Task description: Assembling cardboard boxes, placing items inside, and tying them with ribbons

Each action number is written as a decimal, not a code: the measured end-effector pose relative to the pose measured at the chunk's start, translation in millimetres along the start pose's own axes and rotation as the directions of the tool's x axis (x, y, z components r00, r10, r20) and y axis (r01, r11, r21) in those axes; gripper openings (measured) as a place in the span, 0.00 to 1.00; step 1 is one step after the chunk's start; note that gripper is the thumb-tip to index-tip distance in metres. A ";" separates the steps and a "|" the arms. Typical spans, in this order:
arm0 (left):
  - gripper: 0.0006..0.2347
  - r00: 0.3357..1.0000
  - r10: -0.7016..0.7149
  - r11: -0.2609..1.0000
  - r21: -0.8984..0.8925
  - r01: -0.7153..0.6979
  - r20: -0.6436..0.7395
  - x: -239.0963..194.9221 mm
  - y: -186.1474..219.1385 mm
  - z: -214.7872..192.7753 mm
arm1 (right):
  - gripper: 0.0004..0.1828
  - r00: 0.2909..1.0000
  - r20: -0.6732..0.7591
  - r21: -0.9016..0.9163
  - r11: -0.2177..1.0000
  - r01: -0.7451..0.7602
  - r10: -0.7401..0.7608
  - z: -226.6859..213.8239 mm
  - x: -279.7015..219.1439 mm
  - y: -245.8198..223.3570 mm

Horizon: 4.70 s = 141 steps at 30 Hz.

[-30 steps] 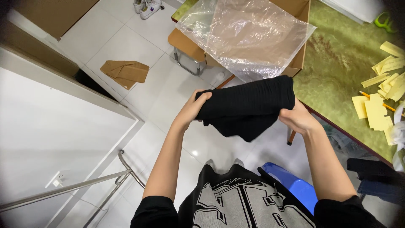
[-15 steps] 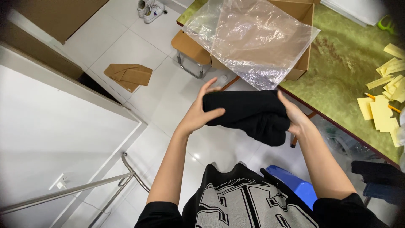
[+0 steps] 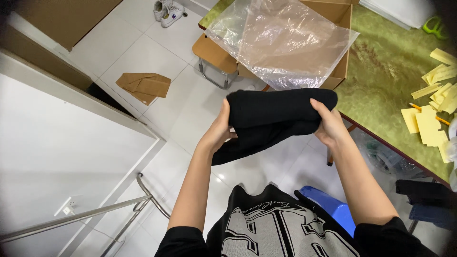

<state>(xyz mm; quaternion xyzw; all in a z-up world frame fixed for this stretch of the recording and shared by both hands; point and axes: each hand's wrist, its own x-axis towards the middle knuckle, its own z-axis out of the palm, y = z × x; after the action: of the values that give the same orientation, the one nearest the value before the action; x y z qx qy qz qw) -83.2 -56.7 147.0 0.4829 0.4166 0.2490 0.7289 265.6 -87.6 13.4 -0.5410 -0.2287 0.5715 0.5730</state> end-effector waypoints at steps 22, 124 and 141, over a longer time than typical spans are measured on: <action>0.52 0.972 -0.120 0.992 0.017 0.126 -0.200 27.4 -10.8 26.4 | 0.63 0.957 0.214 -0.366 0.892 0.267 -0.198 21.6 -46.1 -39.1; 0.15 0.552 0.169 0.845 0.169 -0.507 0.816 106.0 -2.2 610.9 | 0.13 -0.473 -0.809 -0.574 0.639 0.512 -0.348 -331.0 -490.5 -108.4; 0.10 -0.037 0.234 0.902 -0.232 -0.364 0.971 48.0 1.1 860.5 | 0.25 -0.560 -0.522 -0.771 0.636 -0.013 -0.643 -311.3 -541.8 -324.4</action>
<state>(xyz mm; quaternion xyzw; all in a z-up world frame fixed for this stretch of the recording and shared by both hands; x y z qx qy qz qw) 671.6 -446.8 290.8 0.6297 -0.3050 -0.0216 0.7141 540.7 -610.7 395.9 -0.7176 0.0427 -0.4531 0.5273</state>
